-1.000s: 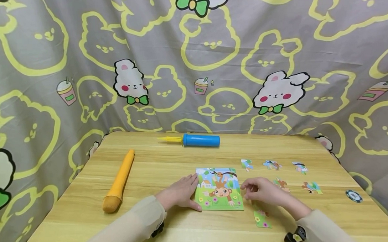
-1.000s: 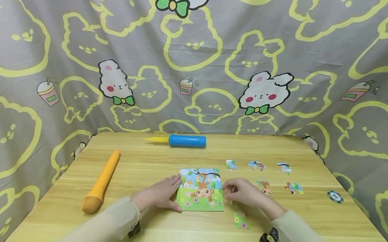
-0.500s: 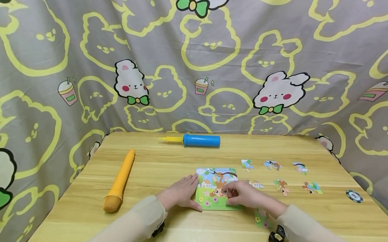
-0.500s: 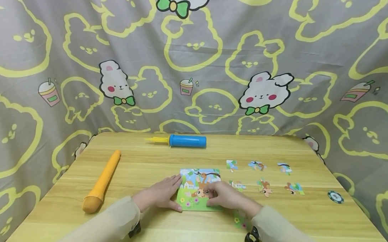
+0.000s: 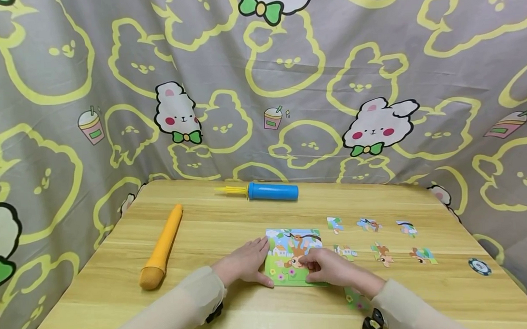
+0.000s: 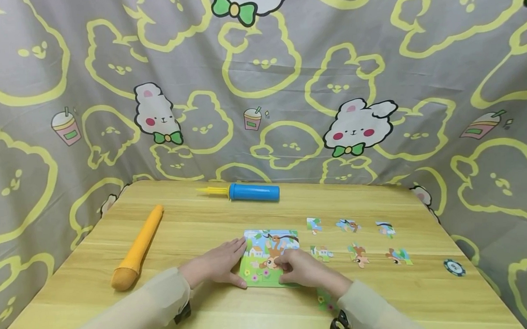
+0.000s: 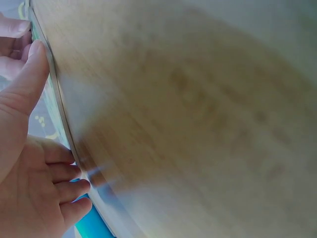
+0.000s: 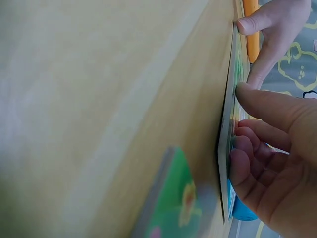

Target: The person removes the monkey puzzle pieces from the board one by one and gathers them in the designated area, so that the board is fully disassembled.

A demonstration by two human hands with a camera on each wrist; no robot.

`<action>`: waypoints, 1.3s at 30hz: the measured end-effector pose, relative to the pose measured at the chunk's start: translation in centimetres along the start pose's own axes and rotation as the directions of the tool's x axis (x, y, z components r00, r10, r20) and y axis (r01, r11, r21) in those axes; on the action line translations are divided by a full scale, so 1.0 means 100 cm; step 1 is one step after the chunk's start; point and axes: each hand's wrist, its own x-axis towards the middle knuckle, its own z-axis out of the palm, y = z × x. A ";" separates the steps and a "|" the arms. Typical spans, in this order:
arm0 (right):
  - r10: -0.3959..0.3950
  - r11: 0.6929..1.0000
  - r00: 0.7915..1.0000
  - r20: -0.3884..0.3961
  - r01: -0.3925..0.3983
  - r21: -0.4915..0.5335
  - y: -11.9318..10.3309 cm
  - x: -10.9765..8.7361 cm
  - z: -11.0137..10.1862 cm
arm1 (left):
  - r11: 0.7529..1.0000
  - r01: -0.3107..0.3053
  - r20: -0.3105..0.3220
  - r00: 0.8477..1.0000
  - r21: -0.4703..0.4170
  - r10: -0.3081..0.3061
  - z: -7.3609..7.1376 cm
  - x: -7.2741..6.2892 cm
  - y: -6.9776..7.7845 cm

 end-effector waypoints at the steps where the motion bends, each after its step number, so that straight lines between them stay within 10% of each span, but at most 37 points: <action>1: -0.001 1.000 1.000 0.000 0.001 -0.006 0.000 0.000 0.000 | 1.000 0.000 -0.001 1.000 0.000 0.000 0.000 0.000 0.000; 22: -0.030 0.995 1.000 -0.010 0.029 -0.094 -0.002 0.001 0.003 | 1.000 0.001 -0.001 1.000 0.011 -0.001 0.001 -0.002 0.001; 39: -0.031 0.998 0.997 -0.071 0.035 0.061 0.001 0.005 0.001 | 0.999 -0.004 -0.007 1.000 0.041 0.004 -0.001 -0.001 0.001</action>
